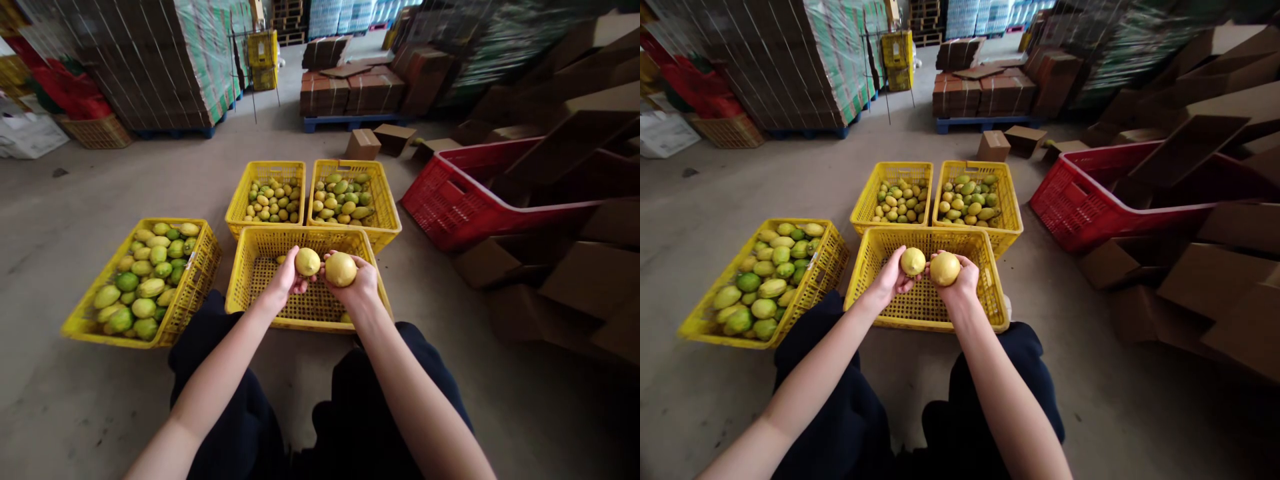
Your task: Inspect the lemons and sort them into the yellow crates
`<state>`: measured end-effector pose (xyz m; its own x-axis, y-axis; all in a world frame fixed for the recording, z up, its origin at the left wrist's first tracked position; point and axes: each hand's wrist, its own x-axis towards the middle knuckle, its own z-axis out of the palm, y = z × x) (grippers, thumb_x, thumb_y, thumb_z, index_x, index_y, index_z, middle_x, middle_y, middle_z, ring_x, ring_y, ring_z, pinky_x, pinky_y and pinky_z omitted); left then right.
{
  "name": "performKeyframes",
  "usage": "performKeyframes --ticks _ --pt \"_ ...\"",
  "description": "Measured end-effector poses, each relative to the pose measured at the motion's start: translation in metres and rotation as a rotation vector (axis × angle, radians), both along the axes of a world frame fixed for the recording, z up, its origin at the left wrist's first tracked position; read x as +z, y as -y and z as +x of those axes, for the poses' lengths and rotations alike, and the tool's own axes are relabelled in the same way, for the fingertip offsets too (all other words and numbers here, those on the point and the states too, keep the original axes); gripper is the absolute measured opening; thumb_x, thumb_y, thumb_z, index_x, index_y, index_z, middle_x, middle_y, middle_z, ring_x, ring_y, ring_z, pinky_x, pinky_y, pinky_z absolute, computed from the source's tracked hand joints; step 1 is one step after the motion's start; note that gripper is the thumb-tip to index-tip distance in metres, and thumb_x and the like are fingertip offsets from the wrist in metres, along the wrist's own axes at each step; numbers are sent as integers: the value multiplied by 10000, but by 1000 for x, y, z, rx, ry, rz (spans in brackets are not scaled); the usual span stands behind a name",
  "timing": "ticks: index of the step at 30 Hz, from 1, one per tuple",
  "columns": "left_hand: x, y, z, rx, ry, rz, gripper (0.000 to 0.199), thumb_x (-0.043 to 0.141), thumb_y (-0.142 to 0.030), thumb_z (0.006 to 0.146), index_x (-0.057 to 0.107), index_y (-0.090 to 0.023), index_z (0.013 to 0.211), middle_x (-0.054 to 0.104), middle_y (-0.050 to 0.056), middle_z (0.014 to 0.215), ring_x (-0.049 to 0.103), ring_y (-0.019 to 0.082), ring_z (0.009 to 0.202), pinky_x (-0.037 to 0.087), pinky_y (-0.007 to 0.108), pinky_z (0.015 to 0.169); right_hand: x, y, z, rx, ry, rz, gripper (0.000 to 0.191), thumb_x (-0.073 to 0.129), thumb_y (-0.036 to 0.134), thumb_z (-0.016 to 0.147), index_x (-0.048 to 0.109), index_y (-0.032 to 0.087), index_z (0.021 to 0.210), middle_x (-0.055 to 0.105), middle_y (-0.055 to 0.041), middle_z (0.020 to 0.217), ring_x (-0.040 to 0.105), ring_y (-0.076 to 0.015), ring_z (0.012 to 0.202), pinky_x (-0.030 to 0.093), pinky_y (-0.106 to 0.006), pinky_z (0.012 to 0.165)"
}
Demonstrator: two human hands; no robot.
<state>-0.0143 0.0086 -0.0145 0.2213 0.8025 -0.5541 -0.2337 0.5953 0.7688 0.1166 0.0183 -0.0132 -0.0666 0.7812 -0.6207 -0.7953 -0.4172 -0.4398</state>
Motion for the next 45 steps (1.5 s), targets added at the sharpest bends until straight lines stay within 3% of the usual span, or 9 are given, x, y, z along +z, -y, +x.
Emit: performKeyframes --ticks 4,7,10,15,19,25,31,38,45 --pt "-2 1 -1 81 16 53 558 223 -498 988 616 -102 988 608 12 603 449 46 352 293 151 353 1 -2 0 -13 13 -42 154 418 198 800 566 207 844 678 -47 665 648 -201 598 566 -327 519" --pt "-3 2 -4 183 -9 217 430 418 -543 939 554 -150 1048 659 30 780 573 64 512 454 159 500 3 -2 2 64 24 105 35 528 213 776 549 209 804 656 -28 674 648 -193 665 596 -346 624" --pt "-5 2 -7 252 -121 451 397 567 -529 881 494 -200 1093 657 51 984 656 110 731 536 213 663 3 -1 2 138 107 225 163 632 164 681 545 205 812 645 -16 753 641 -190 753 600 -365 710" --pt "-11 1 -14 336 -350 879 435 623 -501 862 463 -244 1174 610 78 1165 621 193 1055 540 309 854 -4 6 -3 -47 733 537 529 798 240 585 491 258 1015 591 12 958 598 -186 873 557 -363 786" --pt "-10 4 -19 377 -646 1140 451 677 -454 837 492 -242 1190 594 107 1210 594 224 1117 533 339 875 -8 12 -5 -277 1248 782 548 770 258 662 455 254 1110 565 -46 1120 566 -218 1044 449 -444 998" --pt "-6 10 -22 326 -917 1464 446 688 -340 848 513 -270 1252 613 91 1145 608 232 1104 519 420 949 -8 17 -8 -314 1389 946 502 703 222 720 491 266 1173 577 -80 1217 555 -255 1164 419 -488 1055" --pt "-2 12 -21 237 -809 1440 456 703 -337 832 549 -262 1254 624 85 1148 613 223 1097 529 406 943 -15 15 -7 -271 1455 1102 521 659 173 721 484 248 1206 564 -109 1224 545 -277 1180 400 -533 1068" --pt "0 13 -23 241 -695 1320 478 757 -407 770 569 -240 1176 646 78 1104 628 209 1005 550 359 838 -14 20 -7 -186 1455 1058 502 665 180 725 448 265 1168 562 -85 1144 581 -253 1049 471 -486 970" --pt "-3 12 -22 273 -450 1127 513 820 -396 694 564 -228 1106 643 84 1160 618 214 1063 516 360 917 -14 19 -12 -194 1347 1036 517 734 246 704 371 263 1072 552 -73 1099 585 -222 1006 499 -428 907"
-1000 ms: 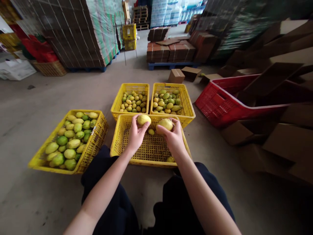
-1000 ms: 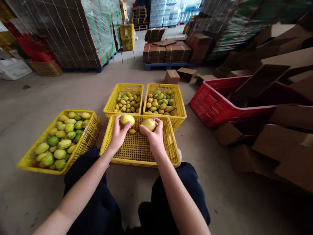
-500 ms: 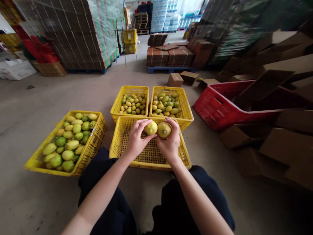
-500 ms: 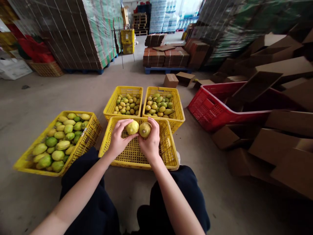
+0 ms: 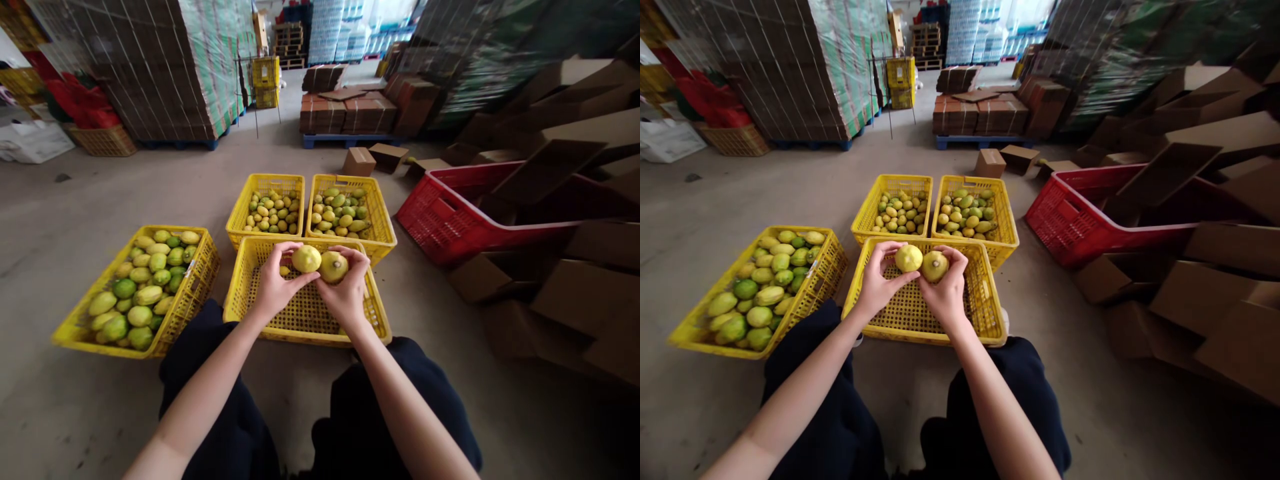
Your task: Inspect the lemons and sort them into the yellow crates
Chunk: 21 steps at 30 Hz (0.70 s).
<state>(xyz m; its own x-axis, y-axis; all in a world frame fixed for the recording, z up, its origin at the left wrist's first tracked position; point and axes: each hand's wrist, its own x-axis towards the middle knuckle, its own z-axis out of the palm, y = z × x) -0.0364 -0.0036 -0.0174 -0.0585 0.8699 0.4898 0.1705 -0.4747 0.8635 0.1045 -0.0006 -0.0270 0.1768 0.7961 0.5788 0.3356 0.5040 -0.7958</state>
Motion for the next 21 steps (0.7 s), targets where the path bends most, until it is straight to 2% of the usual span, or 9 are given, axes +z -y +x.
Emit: performKeyframes --ticks 3,6,9,12,14,16,19,21 --pt "5 -2 -2 -81 185 -169 500 849 -357 654 597 -213 1061 660 73 1119 627 203 1031 504 326 898 -2 -3 0 52 -91 -63 599 820 321 624 356 263 999 546 -42 1038 584 -208 954 510 -399 870" --pt "9 -5 -4 -147 452 -421 446 843 -331 652 629 -188 1017 690 63 1025 643 192 967 499 311 873 -3 -6 1 174 -213 -191 640 878 357 544 389 260 944 541 -7 983 580 -184 897 513 -349 825" --pt "11 -8 -5 -178 717 -620 311 786 -288 707 665 -173 969 702 55 983 648 177 914 511 290 837 -3 -7 1 263 -373 -340 534 864 378 580 490 250 938 553 28 914 571 -148 833 506 -286 764" --pt "15 -9 -5 -159 921 -780 142 685 -225 781 672 -162 908 701 48 885 643 147 779 541 264 745 -1 -9 1 321 -593 -458 397 803 403 671 594 247 970 602 36 892 574 -130 796 505 -239 690" --pt "18 -9 -5 -153 1021 -854 111 588 -223 847 661 -149 884 691 58 816 642 150 710 562 275 696 0 -11 -1 362 -772 -531 336 779 410 695 630 232 938 633 31 877 589 -132 765 515 -232 637" --pt "22 -8 -5 -181 1079 -893 206 481 -237 907 653 -125 894 693 91 804 656 168 694 577 287 664 1 -13 -2 384 -935 -618 270 750 398 728 642 208 886 661 18 840 615 -143 727 533 -244 605" --pt "24 -8 -4 -218 1097 -920 311 377 -245 956 648 -92 946 702 132 814 675 173 687 580 260 620 4 -15 -6 332 -1081 -783 197 650 367 830 640 170 840 682 -15 742 646 -162 645 548 -264 546" --pt "24 -8 -4 -208 1093 -920 327 371 -282 973 640 -97 956 700 120 792 672 161 646 576 244 585 8 -14 -7 293 -1117 -871 217 574 350 890 633 153 823 678 -31 686 646 -167 585 535 -259 477"
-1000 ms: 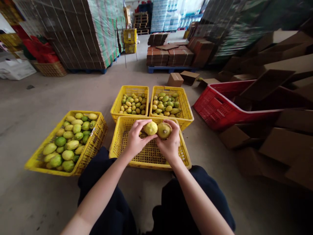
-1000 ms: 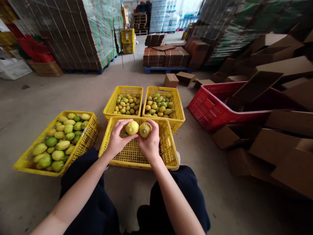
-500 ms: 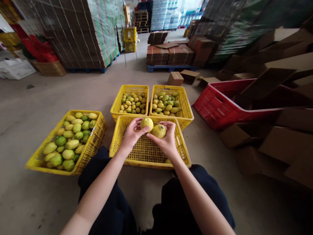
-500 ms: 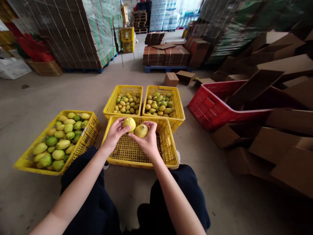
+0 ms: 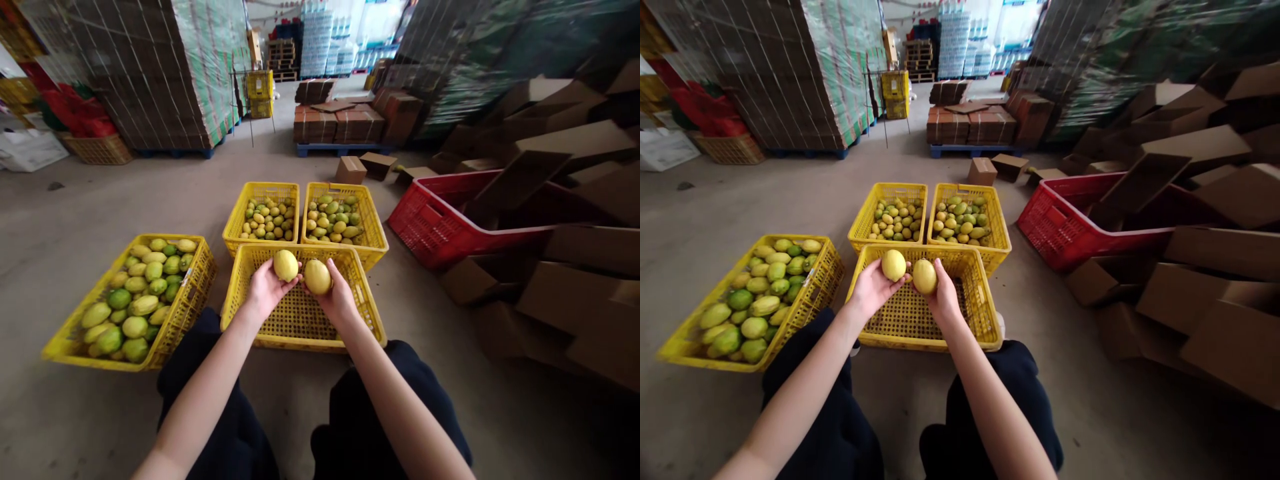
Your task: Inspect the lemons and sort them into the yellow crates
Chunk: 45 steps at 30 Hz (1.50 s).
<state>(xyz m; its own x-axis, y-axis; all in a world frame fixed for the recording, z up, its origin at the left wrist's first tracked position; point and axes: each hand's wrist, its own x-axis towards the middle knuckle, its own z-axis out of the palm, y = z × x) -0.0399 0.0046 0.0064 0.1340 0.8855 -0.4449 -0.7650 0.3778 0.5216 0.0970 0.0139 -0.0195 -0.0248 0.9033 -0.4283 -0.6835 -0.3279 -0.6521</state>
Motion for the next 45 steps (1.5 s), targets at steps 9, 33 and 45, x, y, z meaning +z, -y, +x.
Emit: performKeyframes --ticks 9,33,45 --pt "-1 1 2 -33 -120 -52 321 522 -382 925 613 -112 777 656 68 614 584 115 439 475 190 410 4 5 3 117 -115 -61 312 490 364 926 590 157 715 659 -59 581 589 -147 437 424 -205 349" --pt "-10 0 2 194 176 -250 269 379 -185 926 624 -118 838 667 83 710 666 154 636 575 235 534 -9 2 2 -36 -75 -383 116 463 245 871 538 206 792 611 -9 555 599 -167 498 530 -276 458" --pt "-16 -2 3 140 127 -275 275 425 -266 952 621 -117 829 653 83 727 624 137 620 542 204 494 -6 3 0 -32 -85 -463 153 417 219 867 543 209 782 591 -2 580 587 -155 512 507 -261 452"
